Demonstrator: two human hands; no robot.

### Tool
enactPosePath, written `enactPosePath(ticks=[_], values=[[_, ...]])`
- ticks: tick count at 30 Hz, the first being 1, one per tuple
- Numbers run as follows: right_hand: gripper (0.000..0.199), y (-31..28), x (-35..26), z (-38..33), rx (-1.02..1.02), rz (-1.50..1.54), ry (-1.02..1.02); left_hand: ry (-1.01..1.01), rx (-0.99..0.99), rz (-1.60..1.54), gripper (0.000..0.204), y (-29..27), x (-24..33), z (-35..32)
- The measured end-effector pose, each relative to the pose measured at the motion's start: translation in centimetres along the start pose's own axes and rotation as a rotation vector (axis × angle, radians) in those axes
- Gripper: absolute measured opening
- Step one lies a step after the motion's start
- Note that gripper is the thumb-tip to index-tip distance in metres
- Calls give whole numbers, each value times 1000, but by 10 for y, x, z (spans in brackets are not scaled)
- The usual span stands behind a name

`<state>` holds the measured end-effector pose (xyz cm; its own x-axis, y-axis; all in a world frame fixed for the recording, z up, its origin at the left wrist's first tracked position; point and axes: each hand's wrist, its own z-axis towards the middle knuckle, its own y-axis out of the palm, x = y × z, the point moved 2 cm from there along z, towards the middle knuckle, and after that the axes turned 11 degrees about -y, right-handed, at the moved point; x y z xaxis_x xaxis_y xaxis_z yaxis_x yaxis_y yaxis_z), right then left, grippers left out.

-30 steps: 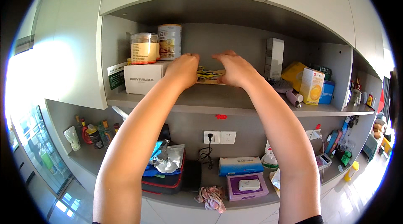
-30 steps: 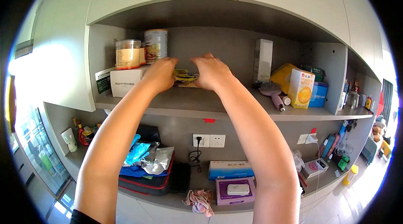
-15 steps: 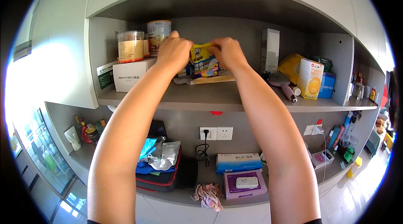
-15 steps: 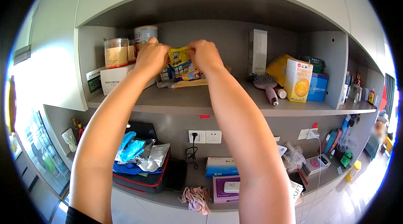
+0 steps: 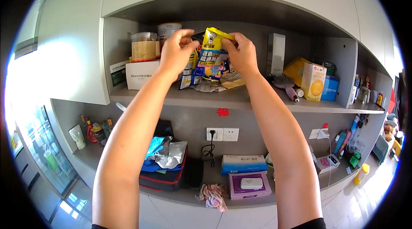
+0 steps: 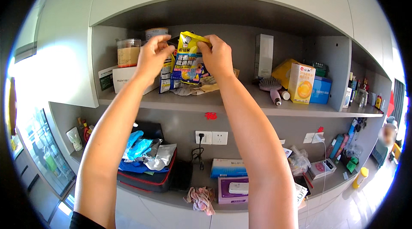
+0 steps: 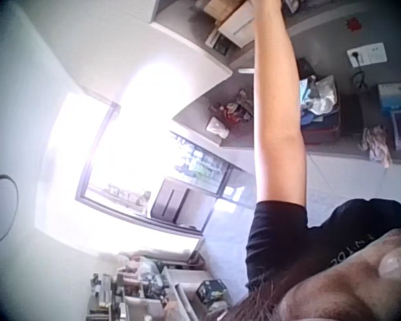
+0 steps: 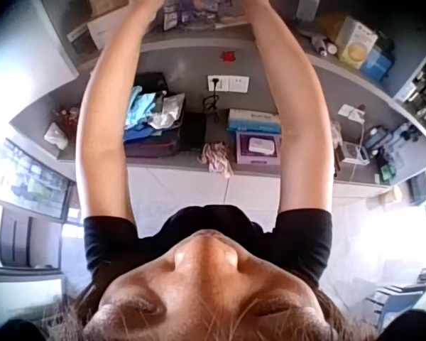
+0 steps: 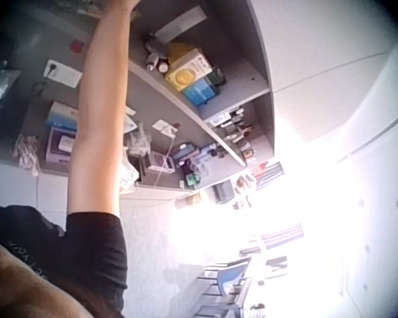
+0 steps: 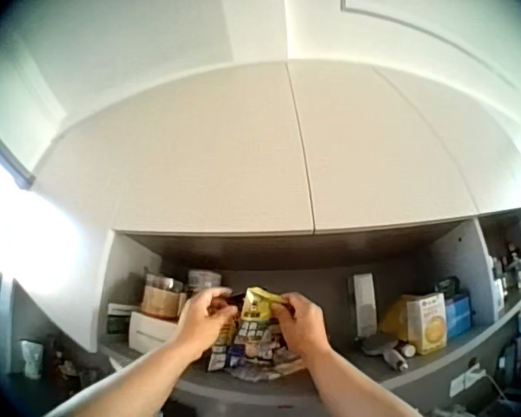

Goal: The person wipes a shelf with a cloth, picks up several packages and a white object, and wipes an individual box and package before placing them back on the shelf.

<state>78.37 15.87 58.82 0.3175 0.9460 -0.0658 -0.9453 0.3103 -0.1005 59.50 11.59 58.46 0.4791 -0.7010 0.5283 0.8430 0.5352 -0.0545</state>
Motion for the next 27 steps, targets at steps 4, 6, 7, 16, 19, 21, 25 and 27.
enactPosePath(ticks=[4,6,7,16,19,21,25,27], values=[[23,-9,16,-3,-48,9,62,-346,-142,-199,31,18,-15,-30],[25,-6,25,-4,-59,158,148,-512,-442,-248,30,15,-31,-34],[25,-7,18,-6,-84,245,230,-522,-434,-265,26,14,-32,-35],[27,3,14,-8,-174,285,254,-504,-144,-535,26,8,-27,-30],[28,8,10,-9,-221,268,257,-519,-222,-812,32,11,-12,-38],[27,14,-6,-12,-282,275,329,-552,-231,-925,42,14,-4,-48],[23,15,-5,-16,-152,226,131,-385,-408,-1029,49,18,30,-73],[22,10,-20,-20,-156,275,239,-340,-390,-771,44,14,25,-71]])
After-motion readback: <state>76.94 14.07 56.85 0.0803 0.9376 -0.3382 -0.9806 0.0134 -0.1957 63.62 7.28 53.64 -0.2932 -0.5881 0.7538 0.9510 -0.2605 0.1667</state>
